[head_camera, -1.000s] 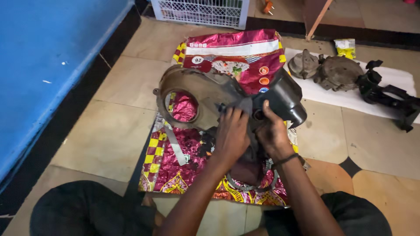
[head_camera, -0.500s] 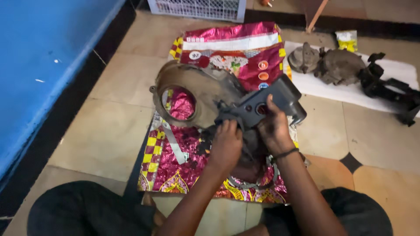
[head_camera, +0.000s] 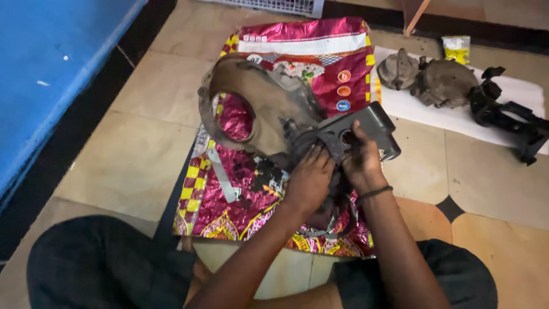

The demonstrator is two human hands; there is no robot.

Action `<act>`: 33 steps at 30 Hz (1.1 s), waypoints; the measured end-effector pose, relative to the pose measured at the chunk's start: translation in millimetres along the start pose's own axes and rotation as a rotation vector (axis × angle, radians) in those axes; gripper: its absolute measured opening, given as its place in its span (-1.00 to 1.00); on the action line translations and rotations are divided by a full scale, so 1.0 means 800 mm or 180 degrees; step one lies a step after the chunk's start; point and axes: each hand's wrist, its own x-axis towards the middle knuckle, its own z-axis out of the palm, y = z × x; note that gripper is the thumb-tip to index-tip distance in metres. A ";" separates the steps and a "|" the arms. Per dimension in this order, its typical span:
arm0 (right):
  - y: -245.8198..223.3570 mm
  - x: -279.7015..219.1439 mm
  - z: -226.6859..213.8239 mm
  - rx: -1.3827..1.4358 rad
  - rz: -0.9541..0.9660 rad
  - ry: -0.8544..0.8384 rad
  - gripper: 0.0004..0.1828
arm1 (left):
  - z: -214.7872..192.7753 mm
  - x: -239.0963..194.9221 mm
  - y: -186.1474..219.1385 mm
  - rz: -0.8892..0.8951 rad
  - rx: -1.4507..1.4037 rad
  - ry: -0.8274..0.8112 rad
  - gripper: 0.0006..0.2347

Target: The person sits on the floor and wipes a large, dark mechanical part with a black cloth. They rotate the part to clean different surfaces, including the interior and exterior, while other mechanical components lie nearby on a patterned mat.

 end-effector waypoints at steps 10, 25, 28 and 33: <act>-0.005 -0.039 0.056 -0.0495 -0.0039 0.0001 -0.73 | -0.069 -0.026 0.009 0.0028 0.0574 -0.1202 -0.76; 0.008 -0.044 0.075 -0.0348 -0.0343 -0.0216 -0.67 | -0.063 -0.052 0.018 0.0364 0.1361 -0.0974 -0.71; -0.006 -0.057 0.085 -0.0425 -0.0080 -0.0281 -0.61 | -0.082 -0.067 0.017 0.0779 0.0816 -0.1169 -0.76; 0.000 -0.062 0.081 -0.0348 -0.0427 -0.0146 -0.63 | -0.090 -0.075 0.020 0.0683 -0.0247 -0.1265 -0.57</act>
